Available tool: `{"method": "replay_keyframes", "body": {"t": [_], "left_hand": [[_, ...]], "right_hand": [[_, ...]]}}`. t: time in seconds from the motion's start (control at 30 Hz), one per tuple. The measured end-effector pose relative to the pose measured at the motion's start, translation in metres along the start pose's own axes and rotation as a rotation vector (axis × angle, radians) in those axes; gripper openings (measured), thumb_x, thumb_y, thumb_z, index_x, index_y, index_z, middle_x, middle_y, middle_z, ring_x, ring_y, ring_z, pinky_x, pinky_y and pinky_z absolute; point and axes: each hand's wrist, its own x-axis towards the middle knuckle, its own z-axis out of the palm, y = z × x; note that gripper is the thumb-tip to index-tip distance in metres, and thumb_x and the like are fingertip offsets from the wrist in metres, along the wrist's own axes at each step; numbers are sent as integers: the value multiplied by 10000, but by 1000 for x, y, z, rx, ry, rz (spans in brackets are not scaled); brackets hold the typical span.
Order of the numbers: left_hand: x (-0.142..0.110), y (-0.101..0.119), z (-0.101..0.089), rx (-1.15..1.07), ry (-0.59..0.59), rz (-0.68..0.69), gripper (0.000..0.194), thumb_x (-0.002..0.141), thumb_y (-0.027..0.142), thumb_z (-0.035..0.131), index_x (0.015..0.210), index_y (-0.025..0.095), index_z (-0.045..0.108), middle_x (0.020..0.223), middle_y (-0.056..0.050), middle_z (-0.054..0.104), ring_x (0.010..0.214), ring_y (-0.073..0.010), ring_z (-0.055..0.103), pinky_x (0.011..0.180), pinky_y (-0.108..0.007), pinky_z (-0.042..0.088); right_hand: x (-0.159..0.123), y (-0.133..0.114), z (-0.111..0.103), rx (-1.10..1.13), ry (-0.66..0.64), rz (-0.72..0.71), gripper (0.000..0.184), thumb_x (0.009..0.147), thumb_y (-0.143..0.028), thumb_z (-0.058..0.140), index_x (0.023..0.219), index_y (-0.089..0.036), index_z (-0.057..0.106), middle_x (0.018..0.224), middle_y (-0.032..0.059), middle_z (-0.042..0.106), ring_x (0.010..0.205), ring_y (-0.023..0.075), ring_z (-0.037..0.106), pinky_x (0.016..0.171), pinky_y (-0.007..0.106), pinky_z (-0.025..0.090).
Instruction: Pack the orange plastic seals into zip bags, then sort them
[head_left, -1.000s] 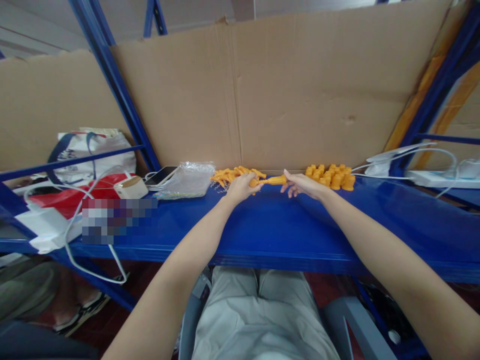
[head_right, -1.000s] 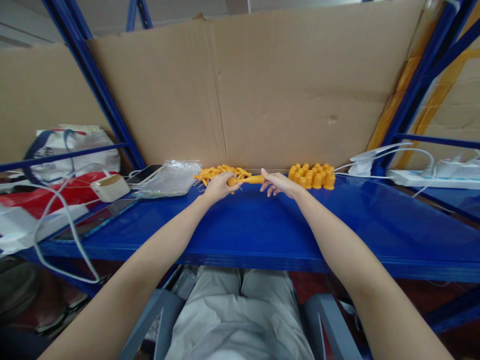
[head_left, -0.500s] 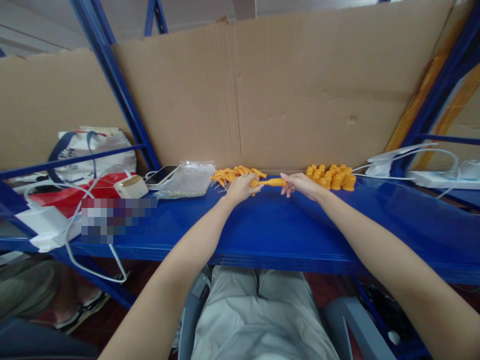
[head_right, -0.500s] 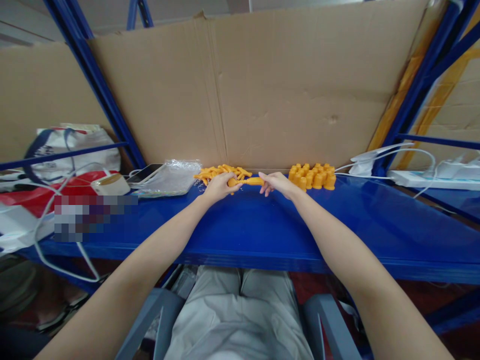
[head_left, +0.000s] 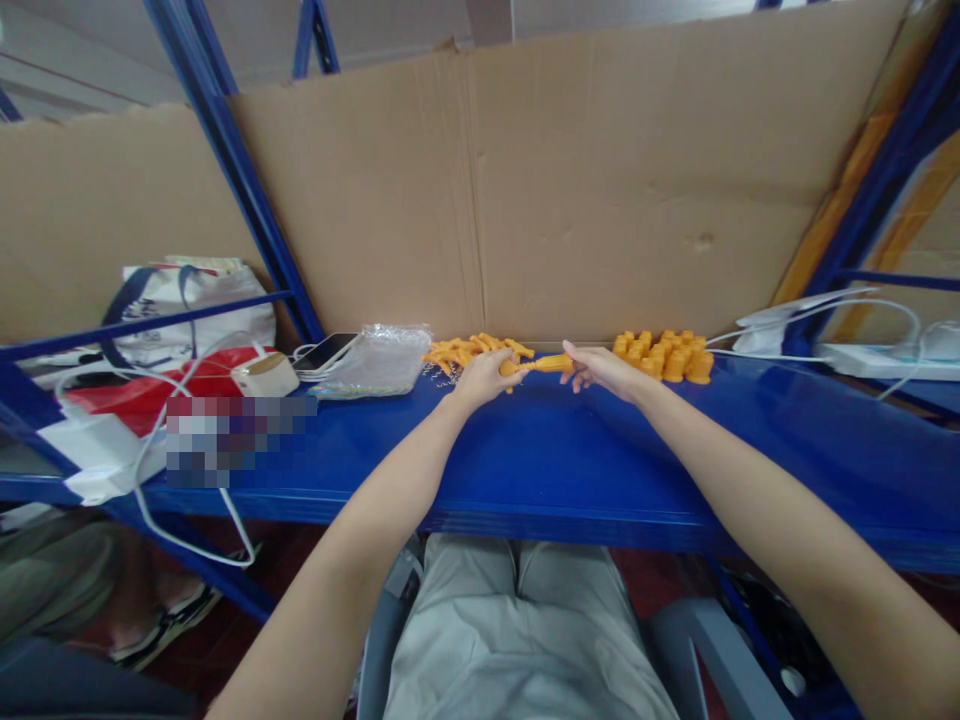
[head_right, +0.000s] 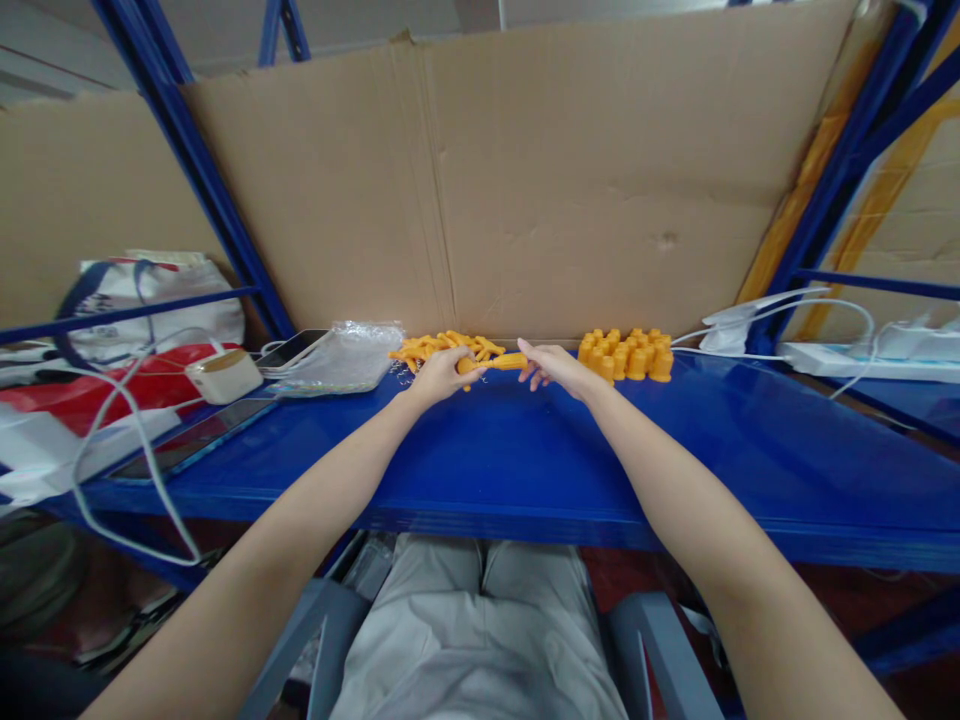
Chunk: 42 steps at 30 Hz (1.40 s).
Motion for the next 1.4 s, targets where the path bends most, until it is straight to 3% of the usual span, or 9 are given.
{"method": "replay_keyframes", "body": {"t": [0.1,0.23,0.7,0.8,0.9,1.03,1.23,1.4], "left_hand": [[1,-2,0,6,-2,-40,212,868,404,645,878,197,685,798,-35,722,767,-201,665,693,-277,466],[0,-2,-1,13,-9,-49,220,859,408,656,821,192,670,810,-45,725,787,-211,667,701,-280,461],[-1,4,-2,-9,-36,-30,195,877,378,657,941,196,685,925,-56,743,925,-246,698,817,-328,510],[-1,4,1,-10,-30,-51,280,899,369,637,1128,207,648,1032,-67,739,998,-259,692,870,-358,521],[-1,0,6,-46,-33,-81,475,929,379,605,1363,212,504,1048,-72,726,989,-255,695,897,-389,529],[0,-7,12,-63,-28,-65,503,945,373,570,1399,186,462,1101,-95,704,1016,-250,687,936,-404,528],[3,-14,16,-56,-50,17,354,930,306,559,1255,167,587,1174,-106,684,1059,-251,669,978,-417,523],[4,-18,20,3,-83,67,277,911,274,570,1145,158,661,1187,-120,683,1105,-259,653,1018,-415,512]], "right_hand": [[-1,0,-4,-8,-42,-104,325,848,-443,744,1025,-186,653,837,41,741,592,98,616,528,210,430],[-2,1,-6,-47,-54,-143,291,786,-372,796,938,-175,646,769,20,731,569,94,599,530,213,418],[-4,1,0,72,-31,-23,135,905,-269,690,840,-160,645,689,22,690,546,83,585,552,203,447],[-1,3,-1,156,31,0,82,894,-214,693,881,-171,624,702,9,681,545,78,575,574,205,469],[2,5,-6,179,143,-11,99,888,-182,687,923,-178,595,746,7,692,560,75,583,584,204,463],[6,11,-15,151,284,-38,200,852,-196,727,945,-190,549,824,23,715,638,96,643,613,206,470],[7,17,-16,-45,299,51,270,799,-160,750,953,-191,531,879,54,738,705,132,697,631,214,505],[3,15,-10,-614,287,71,173,831,-240,724,947,-158,626,908,87,751,818,192,714,708,258,524]]}}
